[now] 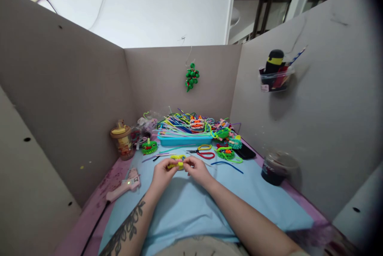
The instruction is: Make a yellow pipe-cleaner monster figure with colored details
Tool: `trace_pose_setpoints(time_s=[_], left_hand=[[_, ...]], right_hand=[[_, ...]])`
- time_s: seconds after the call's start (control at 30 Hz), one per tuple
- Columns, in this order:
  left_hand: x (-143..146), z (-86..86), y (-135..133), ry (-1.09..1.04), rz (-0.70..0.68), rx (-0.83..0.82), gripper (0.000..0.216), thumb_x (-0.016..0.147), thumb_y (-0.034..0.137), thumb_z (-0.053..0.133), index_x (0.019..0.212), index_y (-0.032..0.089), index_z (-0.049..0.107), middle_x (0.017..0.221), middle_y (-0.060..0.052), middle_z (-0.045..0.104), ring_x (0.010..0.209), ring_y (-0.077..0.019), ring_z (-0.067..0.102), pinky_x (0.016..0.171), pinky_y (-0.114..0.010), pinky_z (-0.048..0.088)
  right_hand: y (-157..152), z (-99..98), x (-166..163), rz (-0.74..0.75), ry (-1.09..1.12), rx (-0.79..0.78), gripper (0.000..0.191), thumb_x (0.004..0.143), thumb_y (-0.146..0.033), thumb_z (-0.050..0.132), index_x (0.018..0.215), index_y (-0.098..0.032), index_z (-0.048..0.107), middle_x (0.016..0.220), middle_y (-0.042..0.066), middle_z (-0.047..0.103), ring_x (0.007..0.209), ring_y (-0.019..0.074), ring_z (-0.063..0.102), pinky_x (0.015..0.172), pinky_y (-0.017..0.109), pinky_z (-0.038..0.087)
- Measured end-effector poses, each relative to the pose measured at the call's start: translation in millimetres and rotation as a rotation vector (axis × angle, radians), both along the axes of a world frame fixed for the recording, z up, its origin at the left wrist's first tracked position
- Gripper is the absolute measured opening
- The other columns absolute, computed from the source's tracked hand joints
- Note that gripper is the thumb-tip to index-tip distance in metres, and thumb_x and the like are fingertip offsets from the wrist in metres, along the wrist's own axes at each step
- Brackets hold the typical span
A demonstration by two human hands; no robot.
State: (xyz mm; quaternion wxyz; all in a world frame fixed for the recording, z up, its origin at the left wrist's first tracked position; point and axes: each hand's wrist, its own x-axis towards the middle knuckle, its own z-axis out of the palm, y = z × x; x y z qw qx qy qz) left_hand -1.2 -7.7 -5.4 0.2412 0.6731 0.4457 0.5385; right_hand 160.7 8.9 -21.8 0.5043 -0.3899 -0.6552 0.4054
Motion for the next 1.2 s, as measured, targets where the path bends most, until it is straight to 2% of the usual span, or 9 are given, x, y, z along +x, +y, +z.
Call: trace_pose_setpoints(time_s=[0.2,0.43,0.57,0.77,0.97,1.2], left_hand=[[2.6,-6.8,1.2,0.001,-0.118,-0.033,0.018,0.069,0.027,0.067,0.083,0.016,0.066,0.087,-0.008,0.071,0.078,-0.0202,0.067,0.07,-0.031,0.054],[-2.1,-5.9,3.1,0.128,-0.086,0.067,0.018,0.073,0.025,0.065,0.089,0.019,0.069,0.091,-0.008,0.071,0.085,-0.0213,0.066,0.078,-0.033,0.052],[-2.7,-2.9,1.6,0.18,-0.092,0.096,0.02,0.075,0.024,0.063,0.093,0.021,0.07,0.093,-0.007,0.071,0.087,-0.0206,0.065,0.08,-0.034,0.051],[-2.7,-9.8,4.6,0.198,-0.119,0.123,0.017,0.075,0.024,0.063,0.09,0.02,0.07,0.09,-0.008,0.071,0.084,-0.0199,0.065,0.076,-0.031,0.052],[-2.6,-7.3,1.4,0.284,-0.13,0.189,0.015,0.077,0.022,0.061,0.089,0.021,0.07,0.087,-0.006,0.07,0.081,-0.018,0.064,0.074,-0.029,0.05],[-0.9,-7.2,-0.1,0.289,-0.124,0.129,0.015,0.078,0.026,0.059,0.089,0.02,0.068,0.088,-0.006,0.07,0.08,-0.0181,0.064,0.072,-0.028,0.051]], right_hand=[[-4.1,2.2,-2.0,-0.002,-0.038,0.063,0.01,0.073,-0.025,0.056,0.074,-0.016,0.06,0.067,0.001,0.059,0.057,0.0118,0.054,0.047,0.022,0.045],[-8.9,5.9,-2.6,-0.046,-0.1,0.198,0.008,0.074,-0.023,0.058,0.07,-0.016,0.059,0.071,0.002,0.059,0.065,0.0134,0.055,0.054,0.022,0.043],[-10.5,6.2,-0.4,-0.068,-0.221,0.348,0.009,0.077,-0.018,0.054,0.069,-0.017,0.057,0.069,0.002,0.056,0.065,0.0134,0.052,0.056,0.023,0.041],[-11.0,4.6,4.1,-0.035,-0.351,0.54,0.011,0.081,-0.013,0.049,0.075,-0.018,0.056,0.071,0.002,0.055,0.07,0.0145,0.051,0.066,0.026,0.041],[-10.8,5.6,6.1,-0.02,-0.452,0.622,0.013,0.081,-0.011,0.046,0.08,-0.018,0.057,0.072,0.003,0.056,0.072,0.0158,0.052,0.068,0.026,0.042],[-9.1,2.6,6.2,-0.053,-0.512,0.64,0.015,0.08,-0.01,0.046,0.083,-0.017,0.058,0.074,0.004,0.057,0.073,0.0162,0.054,0.068,0.026,0.043]])
